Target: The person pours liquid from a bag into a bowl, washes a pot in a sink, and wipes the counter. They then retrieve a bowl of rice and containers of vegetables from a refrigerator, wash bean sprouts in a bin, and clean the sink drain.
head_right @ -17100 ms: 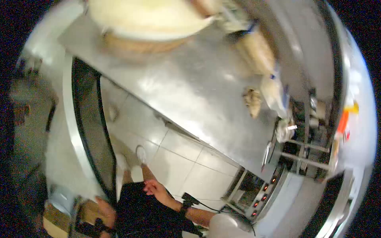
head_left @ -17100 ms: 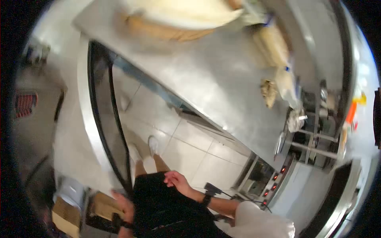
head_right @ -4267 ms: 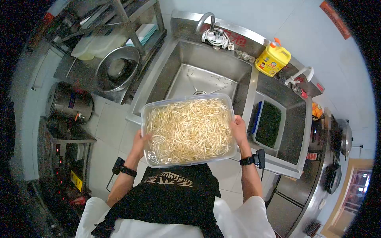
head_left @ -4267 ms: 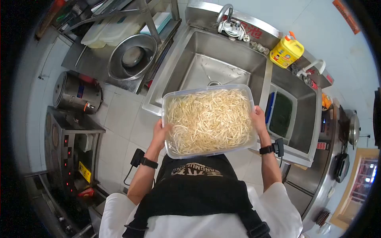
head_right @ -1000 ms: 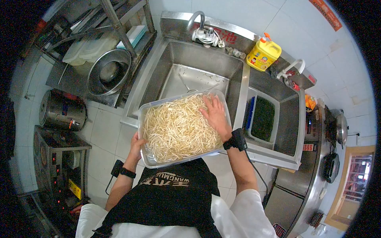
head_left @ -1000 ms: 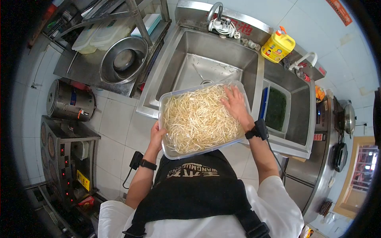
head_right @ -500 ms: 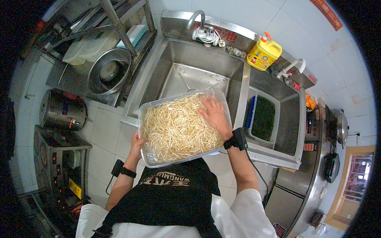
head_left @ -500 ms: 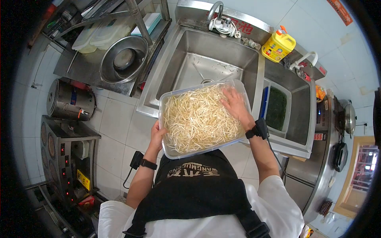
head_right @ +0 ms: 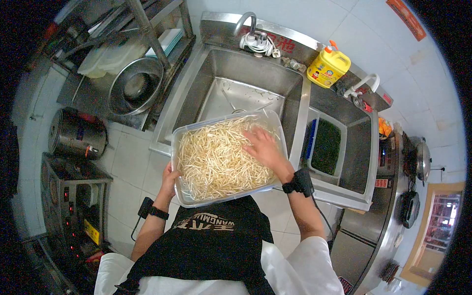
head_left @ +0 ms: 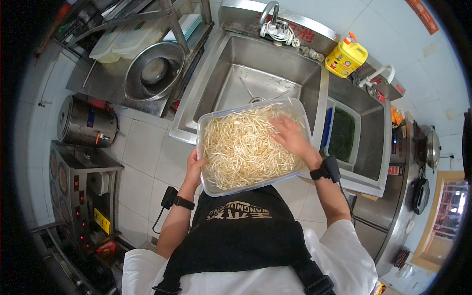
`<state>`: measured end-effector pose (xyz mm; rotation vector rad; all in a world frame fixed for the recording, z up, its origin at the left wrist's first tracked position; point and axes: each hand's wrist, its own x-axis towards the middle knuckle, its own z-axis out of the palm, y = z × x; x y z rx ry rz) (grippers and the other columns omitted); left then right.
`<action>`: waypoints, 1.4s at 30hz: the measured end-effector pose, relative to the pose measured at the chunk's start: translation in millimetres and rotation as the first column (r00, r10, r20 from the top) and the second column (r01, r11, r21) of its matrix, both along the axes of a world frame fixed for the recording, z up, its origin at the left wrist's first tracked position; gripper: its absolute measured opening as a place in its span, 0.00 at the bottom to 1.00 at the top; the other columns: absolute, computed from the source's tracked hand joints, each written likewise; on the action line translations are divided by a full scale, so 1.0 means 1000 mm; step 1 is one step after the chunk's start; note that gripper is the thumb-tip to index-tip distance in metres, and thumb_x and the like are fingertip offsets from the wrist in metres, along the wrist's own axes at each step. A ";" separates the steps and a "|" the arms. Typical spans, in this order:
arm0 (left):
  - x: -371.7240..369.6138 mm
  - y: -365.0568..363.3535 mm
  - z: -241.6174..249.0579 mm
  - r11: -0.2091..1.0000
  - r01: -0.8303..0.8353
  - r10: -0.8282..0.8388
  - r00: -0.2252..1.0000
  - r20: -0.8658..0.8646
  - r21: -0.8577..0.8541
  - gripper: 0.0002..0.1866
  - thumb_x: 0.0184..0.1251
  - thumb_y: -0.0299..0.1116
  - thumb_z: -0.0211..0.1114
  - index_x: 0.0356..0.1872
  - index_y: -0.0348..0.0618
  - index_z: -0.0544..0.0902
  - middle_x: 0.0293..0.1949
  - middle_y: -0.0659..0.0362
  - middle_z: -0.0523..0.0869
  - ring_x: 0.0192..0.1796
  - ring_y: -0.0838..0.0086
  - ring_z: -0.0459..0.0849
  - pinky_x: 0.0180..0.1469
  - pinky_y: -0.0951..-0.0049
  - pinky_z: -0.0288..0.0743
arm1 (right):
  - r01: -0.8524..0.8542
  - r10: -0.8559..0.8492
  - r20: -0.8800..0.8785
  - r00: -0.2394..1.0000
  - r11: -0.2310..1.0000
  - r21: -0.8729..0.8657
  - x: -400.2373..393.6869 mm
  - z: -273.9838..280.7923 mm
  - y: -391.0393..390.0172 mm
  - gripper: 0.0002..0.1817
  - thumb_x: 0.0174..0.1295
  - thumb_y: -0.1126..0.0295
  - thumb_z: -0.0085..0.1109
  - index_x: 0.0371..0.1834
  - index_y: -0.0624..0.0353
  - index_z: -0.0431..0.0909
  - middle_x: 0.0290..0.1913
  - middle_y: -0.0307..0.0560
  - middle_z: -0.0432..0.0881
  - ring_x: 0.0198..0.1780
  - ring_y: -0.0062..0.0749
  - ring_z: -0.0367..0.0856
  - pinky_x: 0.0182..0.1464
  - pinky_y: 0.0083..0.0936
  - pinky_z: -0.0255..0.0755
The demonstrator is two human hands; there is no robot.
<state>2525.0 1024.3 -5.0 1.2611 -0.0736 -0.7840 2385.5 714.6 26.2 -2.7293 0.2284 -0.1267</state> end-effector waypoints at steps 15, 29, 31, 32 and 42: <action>0.002 0.003 -0.006 0.999 0.045 -0.045 0.999 0.028 0.019 0.27 0.43 0.21 0.52 0.52 0.34 0.68 0.44 0.55 0.77 0.43 0.71 0.78 0.46 0.73 0.73 | 0.261 -0.330 0.304 0.894 0.934 0.245 0.040 -0.030 -0.038 0.13 0.54 0.72 0.52 0.43 0.61 0.71 0.42 0.54 0.70 0.47 0.48 0.68 0.52 0.34 0.62; 0.003 0.003 -0.006 0.999 0.024 -0.025 0.999 0.019 0.031 0.26 0.43 0.20 0.51 0.50 0.35 0.70 0.42 0.57 0.79 0.41 0.74 0.78 0.45 0.75 0.73 | 0.121 -0.143 0.125 0.982 0.978 0.169 0.038 -0.024 -0.022 0.18 0.60 0.60 0.47 0.52 0.54 0.70 0.50 0.45 0.71 0.52 0.44 0.66 0.54 0.38 0.56; 0.004 0.003 -0.008 0.999 0.029 -0.030 0.999 0.018 0.031 0.27 0.42 0.19 0.52 0.52 0.35 0.69 0.43 0.56 0.78 0.41 0.73 0.78 0.44 0.75 0.74 | 0.119 -0.134 0.084 0.987 0.979 0.162 0.037 -0.023 -0.022 0.19 0.60 0.59 0.47 0.54 0.52 0.69 0.51 0.45 0.71 0.53 0.44 0.65 0.55 0.39 0.55; 0.004 0.003 -0.008 0.999 0.025 -0.025 1.000 0.019 0.027 0.27 0.42 0.19 0.52 0.51 0.35 0.69 0.42 0.56 0.78 0.40 0.73 0.79 0.43 0.75 0.74 | 0.119 -0.129 0.072 0.989 0.984 0.132 0.036 -0.023 -0.021 0.20 0.60 0.58 0.47 0.55 0.51 0.68 0.52 0.45 0.70 0.54 0.44 0.64 0.56 0.39 0.55; 0.005 0.002 -0.012 0.999 0.029 -0.029 0.999 0.020 0.024 0.25 0.42 0.19 0.52 0.50 0.35 0.69 0.42 0.55 0.79 0.39 0.73 0.79 0.43 0.74 0.75 | 0.130 -0.128 -0.021 0.992 0.981 0.146 0.030 -0.028 -0.012 0.26 0.61 0.53 0.44 0.60 0.51 0.62 0.58 0.53 0.64 0.61 0.53 0.58 0.62 0.43 0.52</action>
